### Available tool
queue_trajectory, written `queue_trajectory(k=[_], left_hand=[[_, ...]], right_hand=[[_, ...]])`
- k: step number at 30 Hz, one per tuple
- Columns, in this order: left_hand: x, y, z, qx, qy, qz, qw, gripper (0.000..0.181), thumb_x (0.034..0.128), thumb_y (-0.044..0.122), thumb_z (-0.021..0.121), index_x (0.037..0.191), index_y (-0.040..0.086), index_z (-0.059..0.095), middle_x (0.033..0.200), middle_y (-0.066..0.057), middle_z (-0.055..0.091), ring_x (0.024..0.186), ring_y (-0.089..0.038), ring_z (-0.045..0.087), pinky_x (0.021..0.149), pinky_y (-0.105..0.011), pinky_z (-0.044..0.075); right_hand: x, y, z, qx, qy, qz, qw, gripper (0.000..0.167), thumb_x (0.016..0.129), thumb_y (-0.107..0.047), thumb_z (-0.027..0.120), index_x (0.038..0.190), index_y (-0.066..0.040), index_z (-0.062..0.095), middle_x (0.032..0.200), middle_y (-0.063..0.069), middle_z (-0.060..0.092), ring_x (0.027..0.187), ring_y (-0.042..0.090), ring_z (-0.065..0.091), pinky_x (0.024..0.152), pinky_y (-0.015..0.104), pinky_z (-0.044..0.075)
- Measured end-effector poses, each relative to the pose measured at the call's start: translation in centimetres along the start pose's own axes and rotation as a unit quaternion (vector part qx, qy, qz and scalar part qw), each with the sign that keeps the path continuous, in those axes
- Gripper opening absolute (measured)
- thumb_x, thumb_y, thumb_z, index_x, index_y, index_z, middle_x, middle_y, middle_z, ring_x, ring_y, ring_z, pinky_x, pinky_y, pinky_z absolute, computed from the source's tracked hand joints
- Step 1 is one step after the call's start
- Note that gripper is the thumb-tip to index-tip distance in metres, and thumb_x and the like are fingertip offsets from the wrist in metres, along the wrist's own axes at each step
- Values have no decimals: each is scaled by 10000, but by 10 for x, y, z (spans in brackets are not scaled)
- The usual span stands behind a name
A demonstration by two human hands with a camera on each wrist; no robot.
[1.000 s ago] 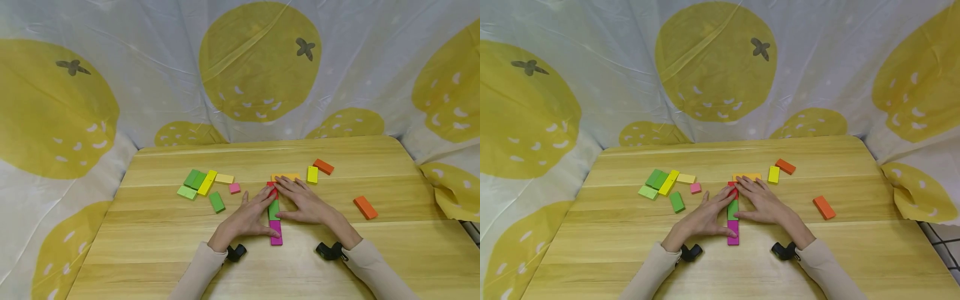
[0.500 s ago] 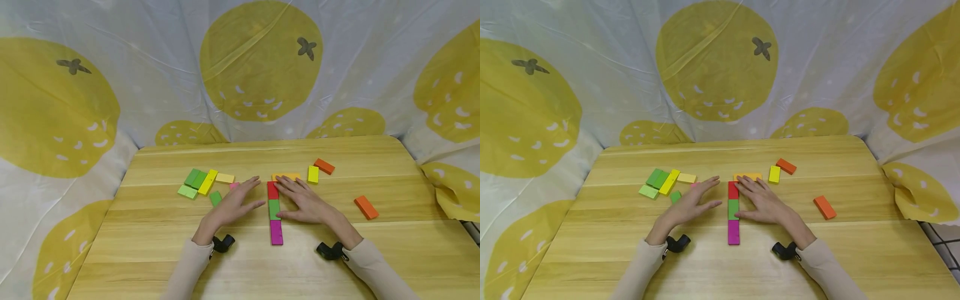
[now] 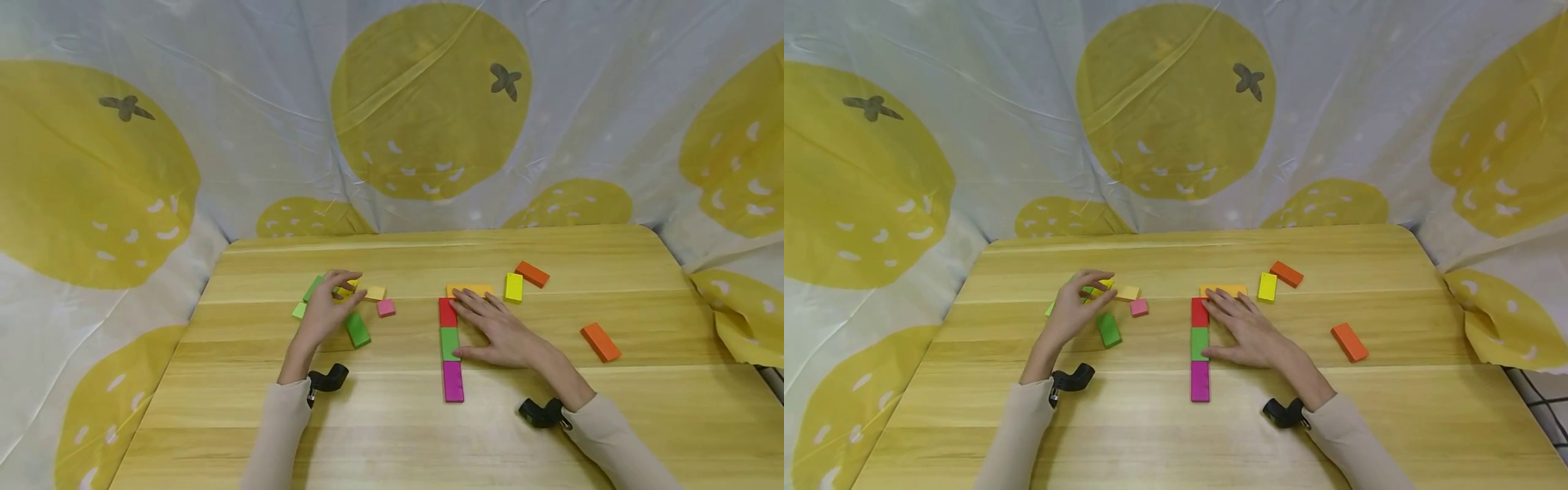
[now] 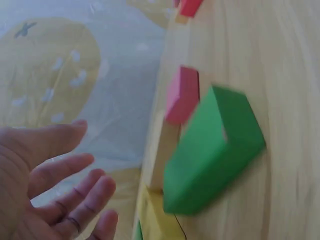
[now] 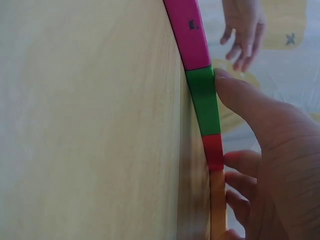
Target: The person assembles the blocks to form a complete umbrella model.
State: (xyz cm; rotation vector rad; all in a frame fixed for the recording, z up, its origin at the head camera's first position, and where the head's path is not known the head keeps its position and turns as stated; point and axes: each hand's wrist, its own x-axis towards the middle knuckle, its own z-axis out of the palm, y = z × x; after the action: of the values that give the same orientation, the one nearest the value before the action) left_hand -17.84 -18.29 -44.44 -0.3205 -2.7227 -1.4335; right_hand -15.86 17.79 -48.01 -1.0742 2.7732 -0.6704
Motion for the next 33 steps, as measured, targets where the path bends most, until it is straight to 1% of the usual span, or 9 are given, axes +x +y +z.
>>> queue_trajectory(k=[3,6,9,14,19,27,30,33], left_hand=[[-1,-10,-4,329,112,-219,9992,469,950,160,763,1365,-23,643,1345,-208,576,1084,-351,607,868,-444,523],[-1,-17,-7,627,105,-354,9974,518,929,134,784,1385,-47,619,1349,-226,560,1044,-345,597,831,-389,512],[-1,-20,-9,846,89,-474,9952,553,921,133,793,1398,-69,599,1380,-234,545,1012,-330,595,814,-344,490],[0,-24,-11,1153,98,-555,9917,582,904,130,808,1398,-87,591,1411,-249,533,953,-306,588,792,-324,466],[0,-26,-10,1284,154,-605,9898,574,891,115,817,1384,-88,605,1399,-238,517,944,-298,584,792,-317,457],[0,-27,-7,1430,247,-659,9872,505,891,80,808,1344,-76,646,1373,-216,512,967,-289,574,793,-308,449],[0,-27,-6,1442,236,-662,9871,490,895,69,801,1337,-78,650,1374,-222,511,969,-288,567,803,-323,459],[0,-25,-5,1450,221,-669,9869,487,896,63,796,1336,-84,647,1381,-229,507,998,-304,571,838,-366,492]], right_hand=[[0,0,1,-12,-25,6,10000,910,926,-549,711,1623,-98,339,1732,88,226,1606,321,206,1287,622,103],[0,-1,1,5,-41,5,10000,910,929,-549,708,1626,-100,332,1735,85,219,1609,316,200,1290,617,100],[0,-1,1,12,-35,-2,10000,909,930,-546,708,1627,-101,330,1735,86,218,1609,315,197,1290,616,99],[0,-1,0,-11,-27,-24,10000,908,933,-541,707,1626,-93,328,1734,91,219,1609,317,197,1289,617,102],[0,-1,0,-31,-23,-41,10000,911,934,-543,703,1626,-86,325,1733,99,219,1608,324,197,1287,620,107],[1,-1,1,42,-37,-34,10000,913,934,-542,705,1630,-95,318,1737,88,212,1613,313,184,1290,615,96],[1,-1,1,29,-45,-35,10000,913,936,-545,700,1630,-94,315,1736,89,211,1613,317,183,1291,613,98],[1,-1,0,43,-55,-20,10000,915,939,-547,695,1632,-93,308,1737,90,207,1614,322,179,1292,611,94]])
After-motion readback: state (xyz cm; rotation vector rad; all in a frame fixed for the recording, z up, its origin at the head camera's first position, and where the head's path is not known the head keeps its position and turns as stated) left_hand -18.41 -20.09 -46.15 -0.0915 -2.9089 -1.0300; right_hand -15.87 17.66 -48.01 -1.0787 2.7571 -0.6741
